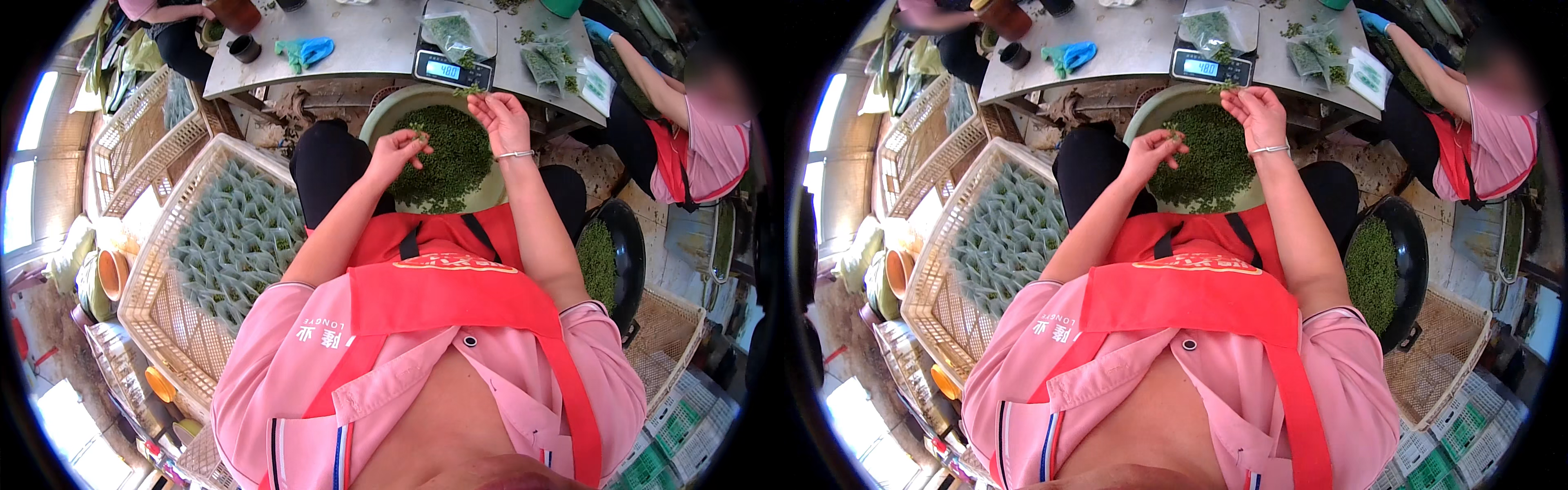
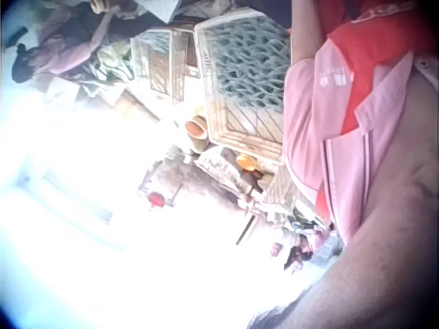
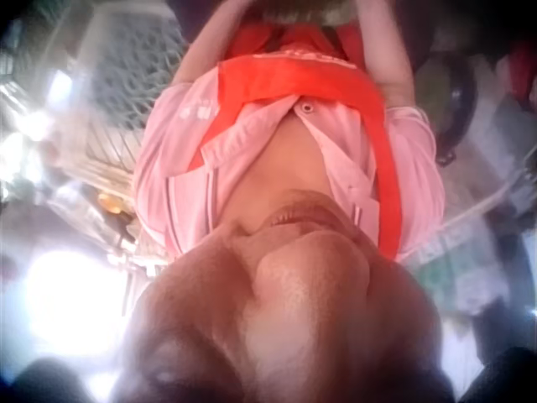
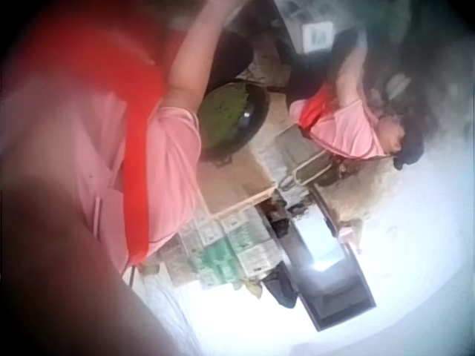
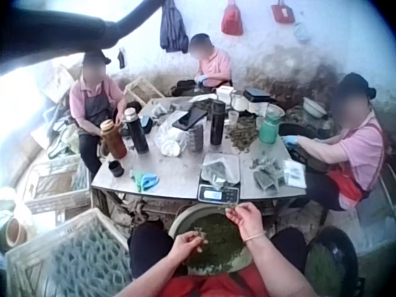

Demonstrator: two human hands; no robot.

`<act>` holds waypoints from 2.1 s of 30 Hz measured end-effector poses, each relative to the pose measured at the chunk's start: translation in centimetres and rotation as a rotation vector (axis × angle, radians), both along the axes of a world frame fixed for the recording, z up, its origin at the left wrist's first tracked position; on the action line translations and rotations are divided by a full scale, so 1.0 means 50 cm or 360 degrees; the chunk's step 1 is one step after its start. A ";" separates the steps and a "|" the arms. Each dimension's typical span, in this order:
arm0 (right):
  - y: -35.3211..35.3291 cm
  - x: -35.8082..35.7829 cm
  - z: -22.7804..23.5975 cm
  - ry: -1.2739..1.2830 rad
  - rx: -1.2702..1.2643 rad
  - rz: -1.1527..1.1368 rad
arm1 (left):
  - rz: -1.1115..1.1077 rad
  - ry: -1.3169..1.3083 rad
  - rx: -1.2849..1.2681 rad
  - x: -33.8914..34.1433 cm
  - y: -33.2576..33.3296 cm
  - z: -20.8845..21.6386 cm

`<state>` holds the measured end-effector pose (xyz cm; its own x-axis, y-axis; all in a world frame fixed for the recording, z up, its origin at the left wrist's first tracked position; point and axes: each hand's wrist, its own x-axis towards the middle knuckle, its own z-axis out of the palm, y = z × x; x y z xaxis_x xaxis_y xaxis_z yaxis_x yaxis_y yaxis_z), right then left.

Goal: The person scoops green tea leaves from a bowl into small plastic bags, weighs each bag on a digital scale, and places the filled bags into a basket. The person repeats this process continuously, handling the leaves and bags by hand.

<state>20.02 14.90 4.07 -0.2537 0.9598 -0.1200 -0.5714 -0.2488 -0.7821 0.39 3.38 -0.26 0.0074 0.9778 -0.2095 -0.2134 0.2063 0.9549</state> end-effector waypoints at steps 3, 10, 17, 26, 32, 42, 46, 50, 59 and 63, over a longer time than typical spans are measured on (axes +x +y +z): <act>0.049 -0.062 0.006 -0.0348 0.0229 -0.0441 | -0.0068 0.0087 -0.0024 0.007 0.001 -0.015; 0.110 -0.111 -0.006 -0.1538 0.1094 -0.0502 | -0.0140 0.0232 -0.0029 0.007 -0.015 -0.002; -0.087 -0.012 -0.018 -0.1440 0.0885 0.0216 | -0.0377 0.0193 -0.0071 0.017 -0.008 0.019; -0.107 -0.018 -0.007 -0.0975 0.0109 0.0737 | -0.0422 0.0163 -0.0028 0.010 -0.018 0.034; 0.047 -0.057 0.031 -0.0513 0.0050 -0.0108 | -0.0021 0.0168 -0.0072 -0.004 0.000 -0.004; -0.042 0.033 -0.216 -0.2454 0.0253 0.1184 | 0.0470 0.0653 0.0237 -0.154 0.047 0.075; -0.096 0.068 -0.340 -0.3101 0.0257 0.1597 | 0.0561 0.0894 0.0211 -0.164 0.074 0.067; -0.143 0.036 -0.372 -0.3038 0.0274 0.1844 | 0.0519 0.1032 0.0214 -0.143 0.063 0.076; -0.246 -0.071 -0.482 -0.2211 0.0888 0.1851 | 0.0499 0.1111 0.0215 -0.146 0.060 0.060; -0.169 -0.030 -0.376 -0.1230 -0.0514 0.1457 | 0.0473 0.1193 0.0213 -0.140 0.062 0.070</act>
<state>18.52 6.46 -14.73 -0.5722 0.3658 -0.7340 0.4975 -0.5567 -0.6653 -6.58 6.49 3.26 -0.3517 0.9340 0.0630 0.4642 0.1155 0.8782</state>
